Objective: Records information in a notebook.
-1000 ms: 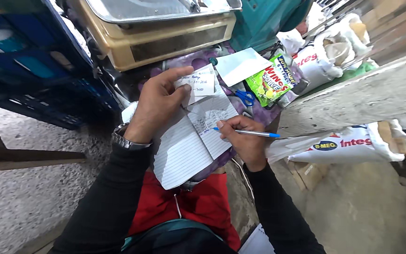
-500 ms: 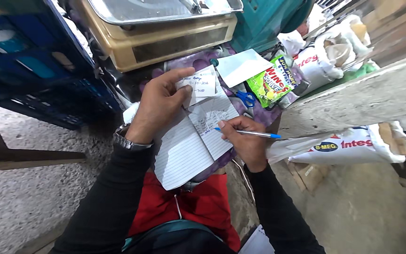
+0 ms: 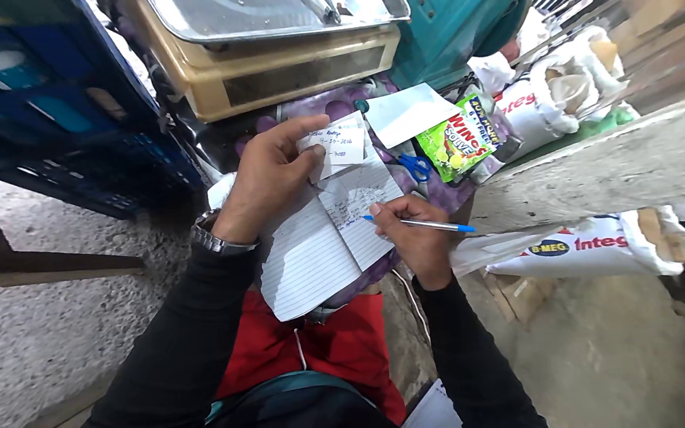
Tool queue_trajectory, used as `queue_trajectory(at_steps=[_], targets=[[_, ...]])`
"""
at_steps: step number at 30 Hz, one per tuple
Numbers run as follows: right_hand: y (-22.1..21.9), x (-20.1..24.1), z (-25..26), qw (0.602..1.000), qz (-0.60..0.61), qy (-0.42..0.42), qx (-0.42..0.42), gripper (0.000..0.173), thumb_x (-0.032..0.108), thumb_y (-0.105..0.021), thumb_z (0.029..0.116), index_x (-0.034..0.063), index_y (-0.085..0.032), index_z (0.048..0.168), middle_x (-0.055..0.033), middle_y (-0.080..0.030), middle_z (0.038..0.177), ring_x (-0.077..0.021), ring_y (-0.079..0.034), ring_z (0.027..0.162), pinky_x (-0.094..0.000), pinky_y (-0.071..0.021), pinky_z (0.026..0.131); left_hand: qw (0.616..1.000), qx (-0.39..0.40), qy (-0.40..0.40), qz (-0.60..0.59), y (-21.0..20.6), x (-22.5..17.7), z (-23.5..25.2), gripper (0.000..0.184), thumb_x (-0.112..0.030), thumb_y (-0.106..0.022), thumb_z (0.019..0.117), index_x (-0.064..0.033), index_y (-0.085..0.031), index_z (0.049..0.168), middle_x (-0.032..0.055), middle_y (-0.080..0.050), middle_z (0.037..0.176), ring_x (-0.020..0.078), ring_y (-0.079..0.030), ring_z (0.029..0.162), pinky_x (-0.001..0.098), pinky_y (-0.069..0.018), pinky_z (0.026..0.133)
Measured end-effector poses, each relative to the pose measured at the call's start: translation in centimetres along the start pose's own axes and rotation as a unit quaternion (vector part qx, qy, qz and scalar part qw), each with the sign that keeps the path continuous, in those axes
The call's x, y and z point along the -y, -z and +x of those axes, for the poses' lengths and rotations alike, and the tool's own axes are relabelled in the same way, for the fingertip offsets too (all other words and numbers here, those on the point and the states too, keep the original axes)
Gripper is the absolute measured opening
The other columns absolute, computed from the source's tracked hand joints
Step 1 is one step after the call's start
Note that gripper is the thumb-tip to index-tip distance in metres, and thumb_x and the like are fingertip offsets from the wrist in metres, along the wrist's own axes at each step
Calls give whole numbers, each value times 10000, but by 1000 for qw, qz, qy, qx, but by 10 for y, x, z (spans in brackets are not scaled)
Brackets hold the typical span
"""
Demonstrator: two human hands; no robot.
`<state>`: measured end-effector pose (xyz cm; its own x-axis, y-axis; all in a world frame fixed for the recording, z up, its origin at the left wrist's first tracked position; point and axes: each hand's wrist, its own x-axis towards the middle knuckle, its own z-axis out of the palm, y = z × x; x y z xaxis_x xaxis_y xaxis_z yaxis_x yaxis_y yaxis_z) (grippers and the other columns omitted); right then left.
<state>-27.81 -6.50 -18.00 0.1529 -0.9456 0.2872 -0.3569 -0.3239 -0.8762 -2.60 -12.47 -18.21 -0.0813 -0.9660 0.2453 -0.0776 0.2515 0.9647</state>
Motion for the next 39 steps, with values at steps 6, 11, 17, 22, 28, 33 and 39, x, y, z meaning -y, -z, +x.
queue_trajectory(at_steps=[6,11,17,22,28,33,39], targets=[[0,1,-1,1000,-2,-10,-4,119,132,-733,960,32,-693,909,-60,-693,724,-154,-664,575,-294,-579,482,1000,2,4,8,0,-1,-1,363,-146,-656,1006,-186,-650,1367,4,-752,1022,86,-708,770,251,-611,704],[1,0,0,1000,-8,-8,-4,115,130,-739,955,35,-695,910,-57,-696,724,-156,-666,574,-299,-586,488,1000,3,0,5,0,0,0,362,-131,-648,1006,-176,-651,1365,7,-756,1036,90,-717,792,258,-618,724],[9,-1,3,1000,-10,-15,-8,119,166,-735,960,57,-701,928,-49,-708,742,-149,-673,578,-293,-587,492,1000,-1,6,16,0,0,0,363,-148,-655,1005,-188,-652,1365,1,-751,1009,77,-701,757,248,-606,703],[8,-4,1,1000,-13,-8,-25,117,157,-744,953,54,-699,924,-50,-712,749,-152,-680,586,-290,-594,500,1000,1,6,12,0,-1,0,368,-141,-652,1006,-194,-652,1370,5,-753,1021,86,-707,763,254,-612,704],[7,-5,2,1000,-10,6,-15,119,143,-743,953,42,-697,910,-49,-696,724,-144,-660,571,-283,-573,486,1000,0,11,9,0,-2,0,367,-144,-659,1003,-196,-652,1366,1,-753,1011,83,-705,758,247,-609,699],[8,-3,1,1000,-20,-9,-20,118,150,-737,959,48,-701,911,-46,-698,723,-142,-661,571,-282,-574,488,1000,3,5,11,0,0,0,365,-143,-656,1006,-189,-650,1368,5,-755,1020,85,-711,768,249,-614,706],[7,-3,1,999,-21,-13,-33,115,153,-740,956,56,-700,909,-44,-707,728,-142,-666,564,-283,-577,481,1000,4,4,8,1,-1,0,364,-142,-654,1007,-187,-650,1367,2,-754,1016,82,-709,771,247,-611,709]])
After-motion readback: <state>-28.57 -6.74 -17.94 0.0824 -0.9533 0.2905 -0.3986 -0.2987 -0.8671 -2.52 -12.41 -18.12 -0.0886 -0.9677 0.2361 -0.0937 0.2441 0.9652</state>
